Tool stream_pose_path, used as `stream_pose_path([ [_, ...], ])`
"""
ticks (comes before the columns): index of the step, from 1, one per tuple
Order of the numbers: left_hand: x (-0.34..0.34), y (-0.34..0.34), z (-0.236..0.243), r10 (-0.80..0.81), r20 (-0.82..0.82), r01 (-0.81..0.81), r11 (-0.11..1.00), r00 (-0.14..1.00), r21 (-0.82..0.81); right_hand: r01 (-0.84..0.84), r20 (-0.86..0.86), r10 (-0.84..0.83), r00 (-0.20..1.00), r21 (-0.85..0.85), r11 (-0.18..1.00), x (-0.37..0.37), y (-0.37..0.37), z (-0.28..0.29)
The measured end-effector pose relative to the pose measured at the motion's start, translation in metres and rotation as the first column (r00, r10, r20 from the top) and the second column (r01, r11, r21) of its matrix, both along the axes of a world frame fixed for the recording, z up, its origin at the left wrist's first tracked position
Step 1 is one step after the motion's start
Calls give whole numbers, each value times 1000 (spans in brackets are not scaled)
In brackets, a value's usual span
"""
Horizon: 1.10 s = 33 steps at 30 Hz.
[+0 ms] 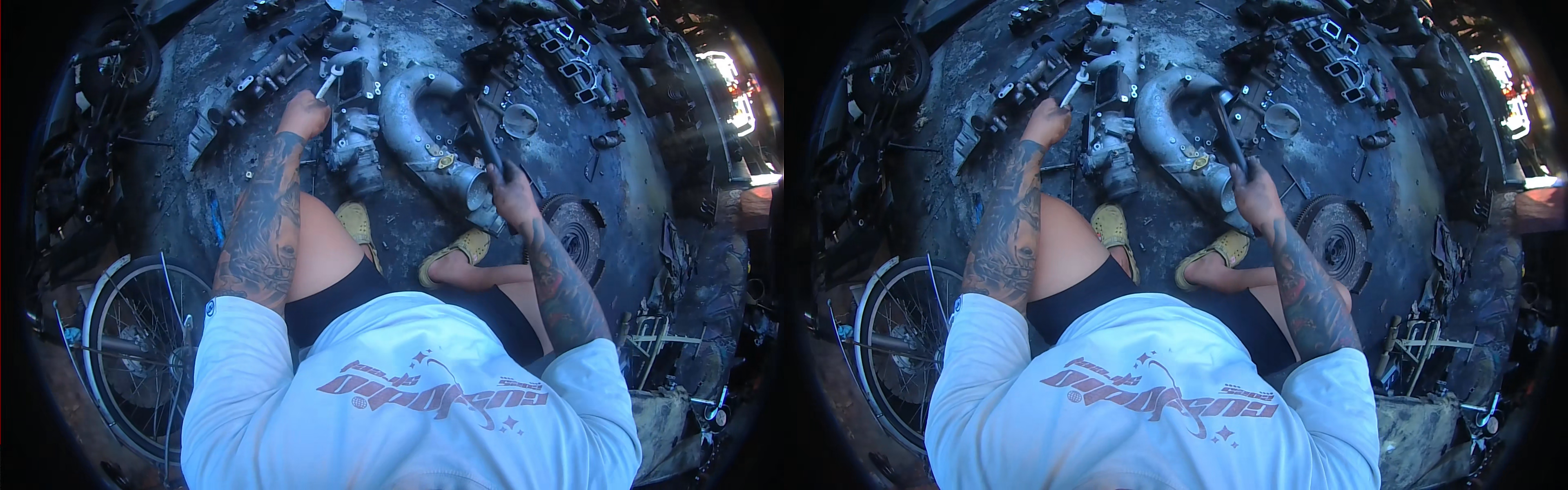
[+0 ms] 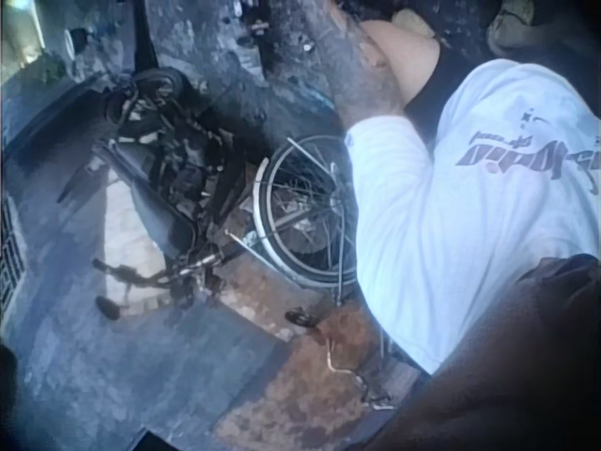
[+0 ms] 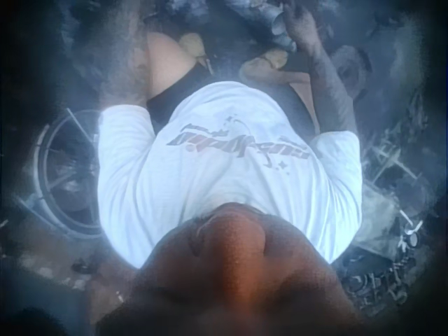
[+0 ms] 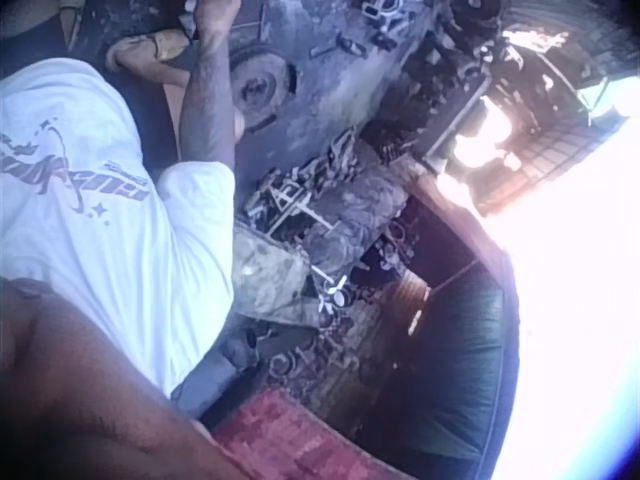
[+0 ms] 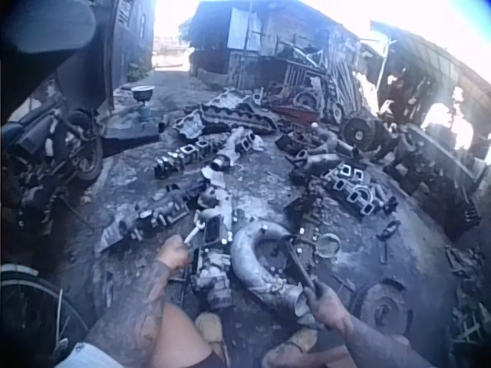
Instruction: Dismantling and repairing automotive engine manifold and intake components.
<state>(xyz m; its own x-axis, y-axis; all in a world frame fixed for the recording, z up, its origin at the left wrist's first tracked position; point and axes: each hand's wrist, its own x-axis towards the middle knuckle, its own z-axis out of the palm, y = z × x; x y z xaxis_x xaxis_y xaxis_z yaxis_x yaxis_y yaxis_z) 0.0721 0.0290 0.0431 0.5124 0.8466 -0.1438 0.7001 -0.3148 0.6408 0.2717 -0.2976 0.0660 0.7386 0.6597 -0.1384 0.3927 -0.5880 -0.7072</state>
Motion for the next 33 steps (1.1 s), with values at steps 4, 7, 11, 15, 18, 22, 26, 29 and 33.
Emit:
stream_pose_path([
  [4, 18, -19, -11, -260, -210, 259, 965, 942, -33, 91, -39, -112, 993, -353, 931, -3, -54, -58],
  [7, 38, -37, -16, -426, -286, 438, 899, 858, -22, 204, -68, -231, 971, -280, 938, -13, -80, -82],
  [11, 66, -54, -10, -524, -380, 523, 845, 763, -114, 215, 97, -197, 976, -252, 944, -28, -83, -84],
  [15, 86, -57, 1, -531, -544, 522, 832, 650, -188, 87, 94, -62, 994, -282, 956, -20, -57, -72],
  [18, 92, -57, 6, -386, -444, 354, 922, 809, -158, -42, 129, 102, 986, -404, 914, -1, -24, -66],
  [22, 80, -54, 10, -370, -435, 308, 928, 821, -209, -181, 66, 292, 954, -648, 740, 19, 16, -60],
  [26, 60, -43, 13, -319, -403, 238, 942, 858, -237, -231, -19, 310, 951, -711, 665, 17, 25, -51],
  [29, 46, -35, 16, -294, -412, 214, 949, 862, -230, -199, 37, 317, 948, -709, 676, 13, 22, -50],
  [33, 34, -28, 16, -198, -434, 123, 973, 879, -193, -220, 214, 357, 909, -480, 849, 20, 40, -42],
])
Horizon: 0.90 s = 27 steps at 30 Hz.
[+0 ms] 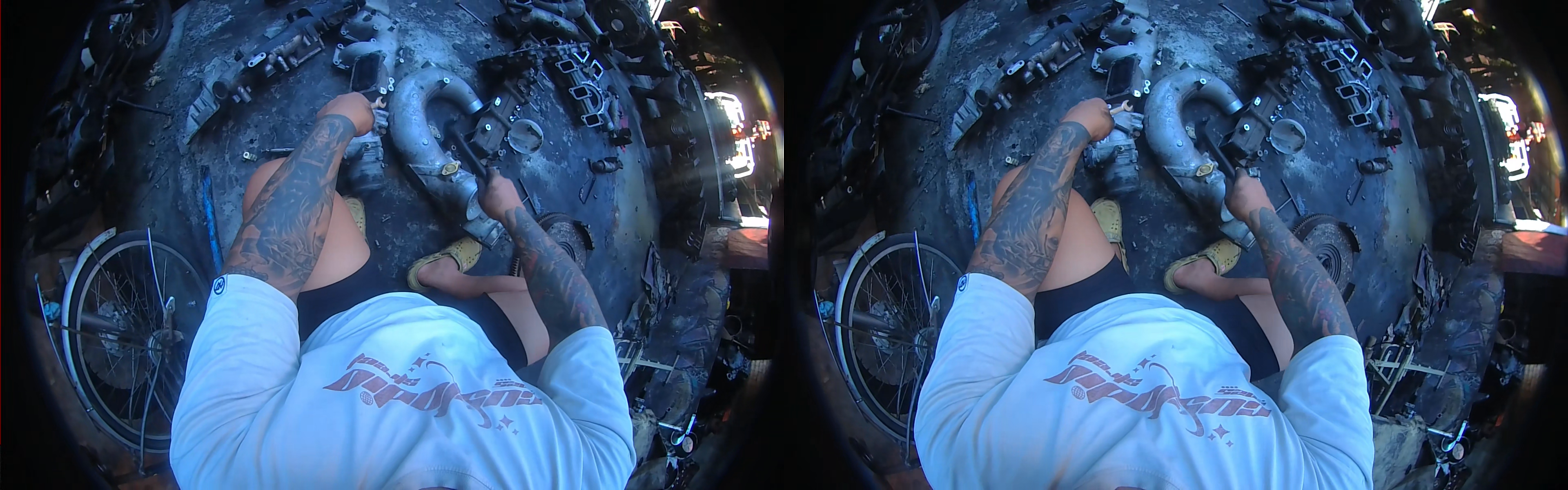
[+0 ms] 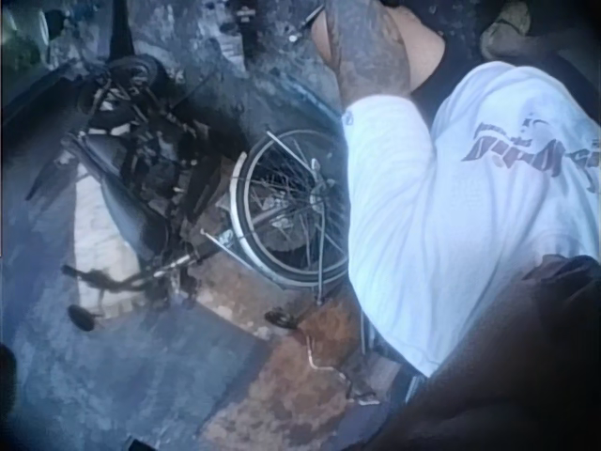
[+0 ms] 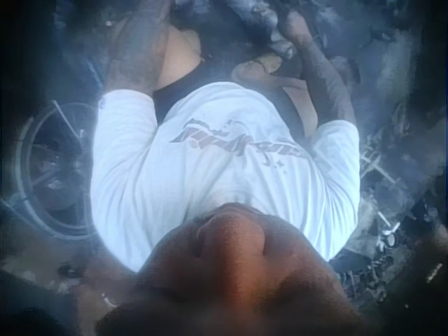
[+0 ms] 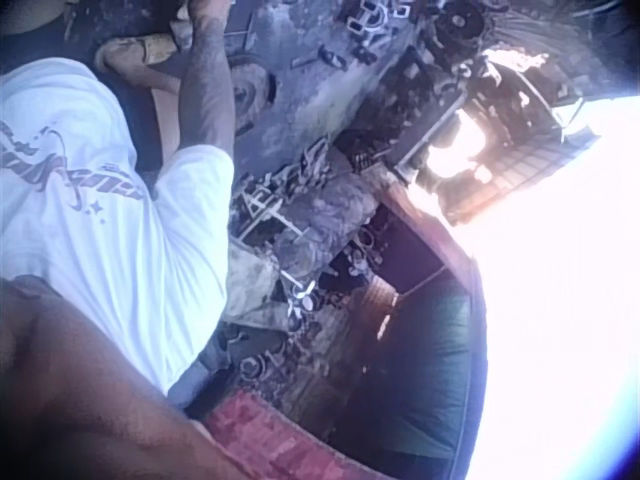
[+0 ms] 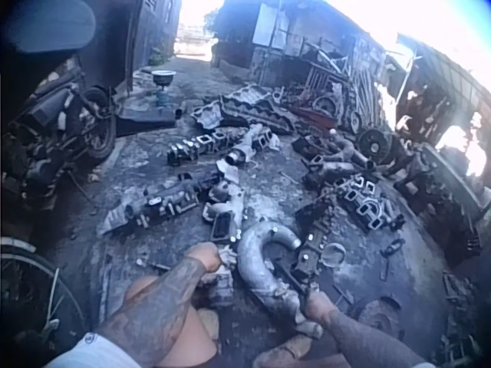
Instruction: Dismantling and repairing automotive engine manifold and intake components.
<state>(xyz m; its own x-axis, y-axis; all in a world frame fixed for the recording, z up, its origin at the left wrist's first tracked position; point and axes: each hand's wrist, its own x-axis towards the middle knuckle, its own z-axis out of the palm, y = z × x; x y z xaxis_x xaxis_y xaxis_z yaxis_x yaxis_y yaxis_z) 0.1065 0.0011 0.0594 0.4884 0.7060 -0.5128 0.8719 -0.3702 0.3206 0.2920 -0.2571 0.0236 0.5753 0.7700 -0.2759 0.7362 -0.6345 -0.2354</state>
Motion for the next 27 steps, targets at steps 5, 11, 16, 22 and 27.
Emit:
stream_pose_path([
  [5, -11, 19, -2, 266, 336, -284, 959, 903, 4, -310, 336, 81, 938, 715, 627, 7, 71, 112],
  [11, -29, 50, -2, 362, 489, -440, 897, 794, 51, -154, 133, 116, 984, 968, 197, -8, 110, 203],
  [16, -51, 65, -3, 422, 522, -511, 859, 741, 33, -134, -15, 135, 991, -291, 947, -35, -7, 30],
  [22, -58, 65, -14, 363, 560, -485, 871, 745, 80, -66, -35, 67, 997, 30, 997, -12, -53, -20],
  [27, -48, 50, -3, 294, 524, -404, 908, 800, 107, 45, 0, -45, 999, 3, 999, -17, -42, 0],
])
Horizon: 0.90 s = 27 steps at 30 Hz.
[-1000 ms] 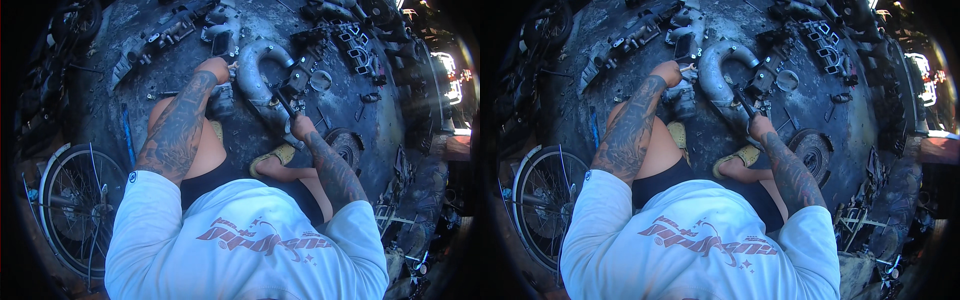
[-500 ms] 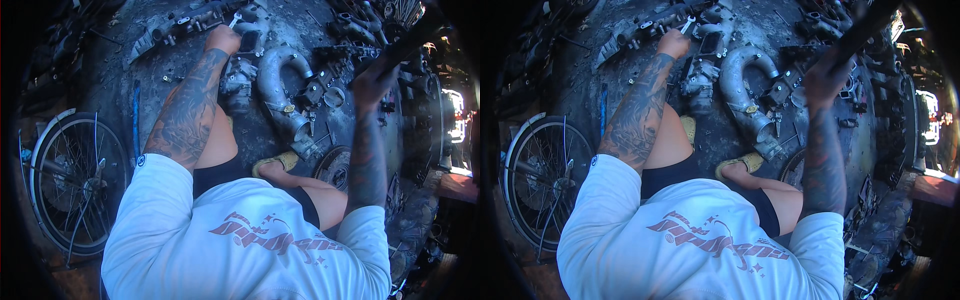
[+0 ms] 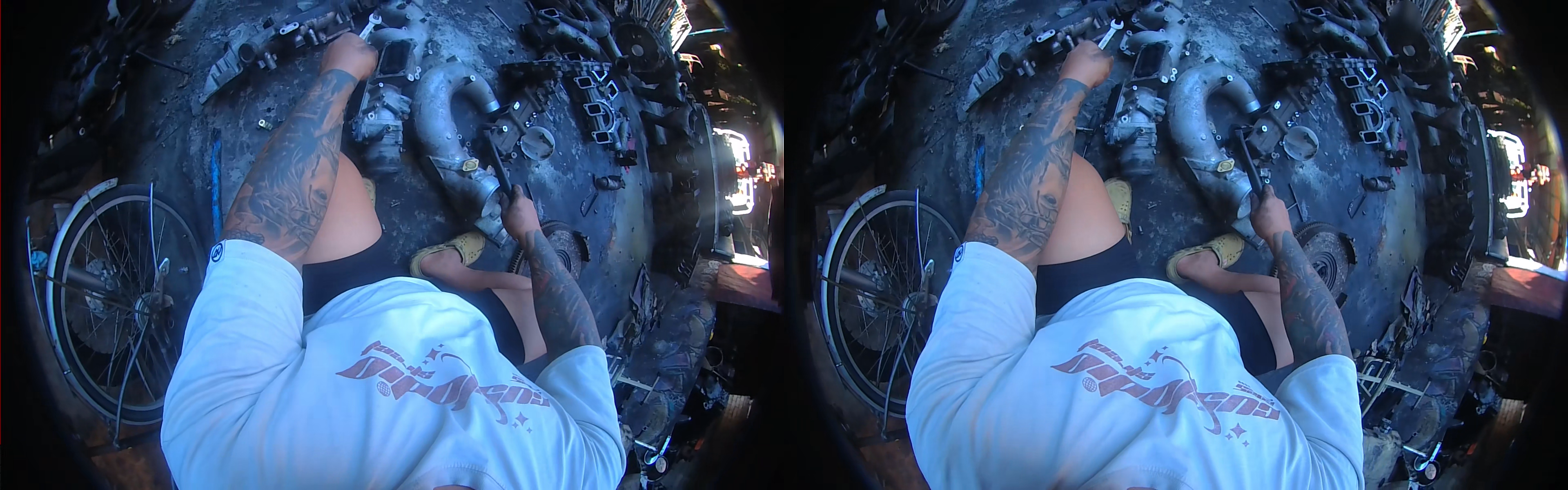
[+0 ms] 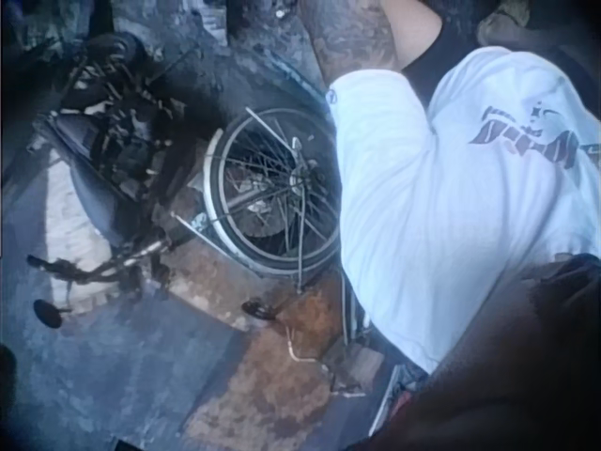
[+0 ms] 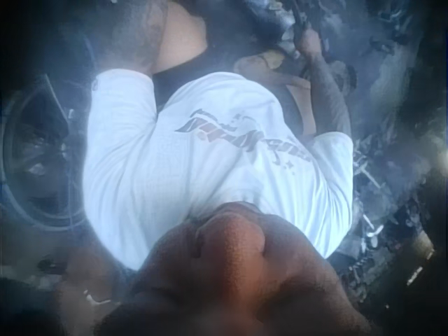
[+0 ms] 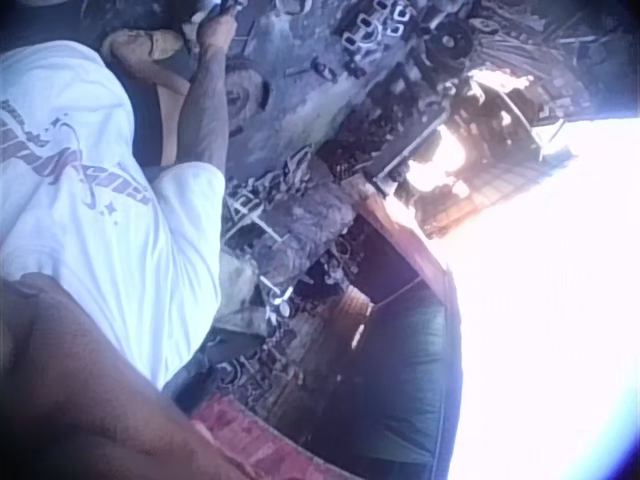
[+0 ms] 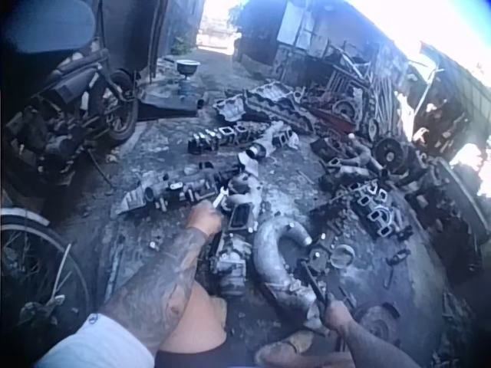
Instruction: Dismantling and repairing automotive engine manifold and intake components.
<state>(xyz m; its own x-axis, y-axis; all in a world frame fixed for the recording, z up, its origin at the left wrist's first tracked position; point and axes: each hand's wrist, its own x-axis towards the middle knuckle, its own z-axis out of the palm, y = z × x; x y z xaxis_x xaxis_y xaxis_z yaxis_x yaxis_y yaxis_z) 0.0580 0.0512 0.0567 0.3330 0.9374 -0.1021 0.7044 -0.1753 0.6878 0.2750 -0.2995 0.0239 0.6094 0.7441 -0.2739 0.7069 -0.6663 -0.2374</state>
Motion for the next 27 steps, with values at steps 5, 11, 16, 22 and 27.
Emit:
stream_pose_path([
  [5, 12, -16, 9, -91, -9, 89, 990, 996, -105, -113, -38, 108, 993, -195, 974, 12, -3, -7],
  [11, 19, -28, 9, -79, -38, 77, 996, 996, -53, 17, -28, -19, 999, -56, 998, 7, 4, -19],
  [16, 19, -32, 13, -83, -75, 77, 994, 994, -75, -100, 1, 101, 995, -95, 990, 13, 27, -9],
  [22, 20, -25, 12, 74, 110, -74, 997, 991, 3, -178, 175, 71, 982, 738, 651, 11, 112, 96],
  [27, 17, -18, 15, 151, 235, -163, 986, 960, 32, -177, 192, 27, 981, 835, 521, 1, 108, 97],
])
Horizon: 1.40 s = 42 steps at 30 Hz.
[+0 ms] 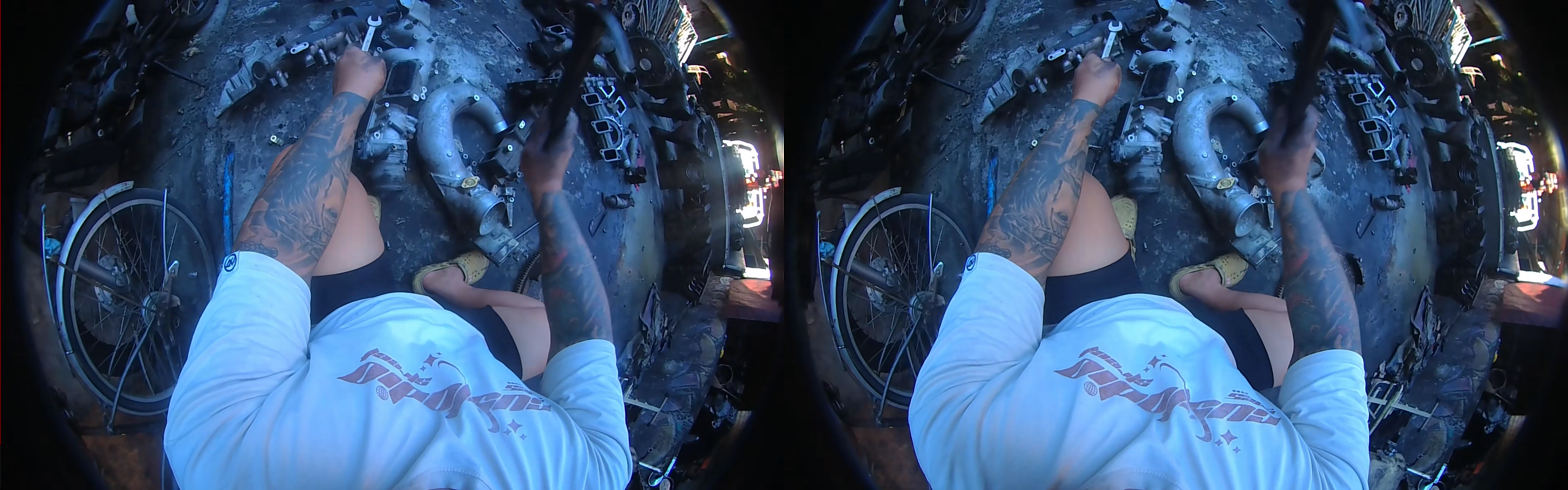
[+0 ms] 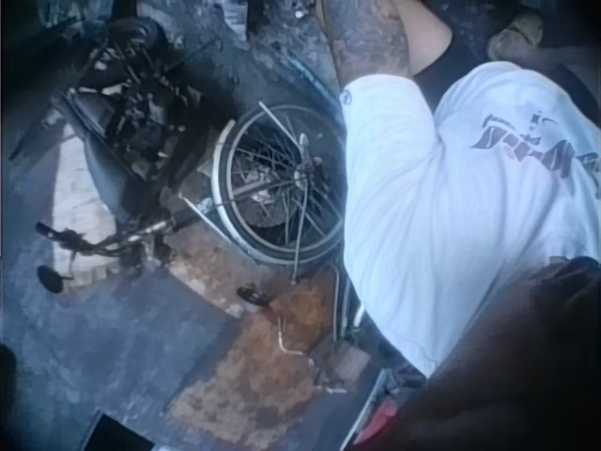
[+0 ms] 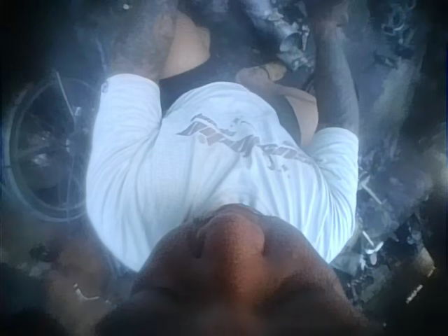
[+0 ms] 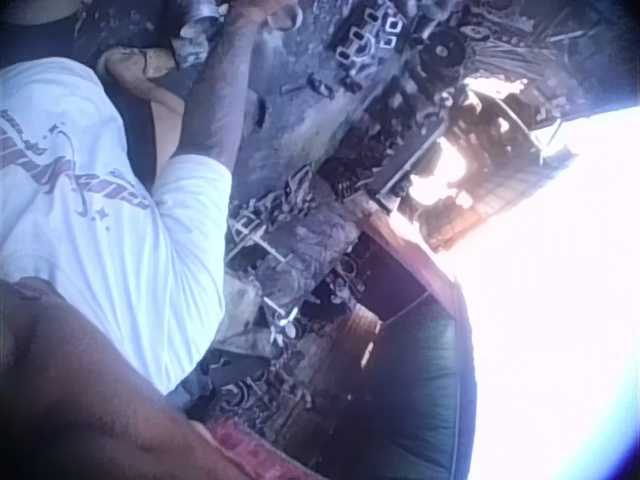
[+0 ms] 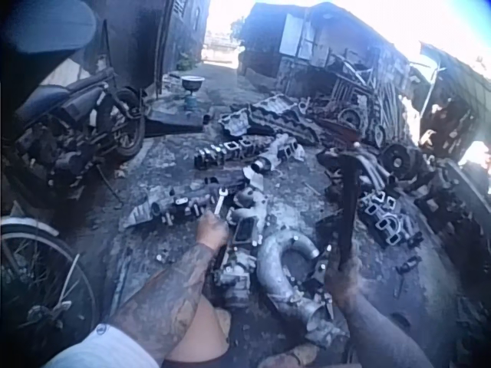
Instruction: Dismantling and repairing automotive engine manifold and intake components.
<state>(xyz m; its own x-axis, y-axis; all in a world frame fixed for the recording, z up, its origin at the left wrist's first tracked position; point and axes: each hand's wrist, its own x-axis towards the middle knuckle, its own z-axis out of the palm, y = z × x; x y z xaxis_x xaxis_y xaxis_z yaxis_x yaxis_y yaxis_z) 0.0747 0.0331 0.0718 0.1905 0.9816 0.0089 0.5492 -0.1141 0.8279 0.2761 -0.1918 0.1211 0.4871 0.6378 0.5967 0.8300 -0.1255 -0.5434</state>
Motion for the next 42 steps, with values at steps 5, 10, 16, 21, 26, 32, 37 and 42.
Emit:
stream_pose_path([
  [5, -5, 17, -3, 78, -84, -75, 997, 993, 31, -17, -99, -195, 976, -923, 384, -3, -104, -112],
  [10, 2, 19, -19, 30, -74, -30, 1000, 997, 0, 6, -235, -257, 937, -728, 686, 1, -129, -132],
  [16, 29, -2, -6, -114, -59, 115, 993, 992, 8, 67, -115, -336, 935, -873, 484, 6, -128, -118],
  [21, 42, -22, 1, -184, -1, 184, 981, 983, -65, -13, -186, -275, 943, -849, 528, 11, -132, -133],
  [26, 47, -33, 6, -169, -76, 172, 985, 983, 35, -50, -163, -232, 959, -903, 428, 6, -124, -122],
  [32, 51, -21, -5, -90, 65, 86, 995, 994, 53, 33, -61, -111, 992, -720, 693, 5, -61, -76],
  [37, 46, 15, -30, -10, 336, -86, 959, 942, 270, 11, -64, -15, 998, -58, 998, 13, 4, 16],
  [42, 35, 31, -40, 83, 729, -19, 995, 679, -95, 1, 1, -1, 1000, 30, 1000, 5, -18, -5],
])
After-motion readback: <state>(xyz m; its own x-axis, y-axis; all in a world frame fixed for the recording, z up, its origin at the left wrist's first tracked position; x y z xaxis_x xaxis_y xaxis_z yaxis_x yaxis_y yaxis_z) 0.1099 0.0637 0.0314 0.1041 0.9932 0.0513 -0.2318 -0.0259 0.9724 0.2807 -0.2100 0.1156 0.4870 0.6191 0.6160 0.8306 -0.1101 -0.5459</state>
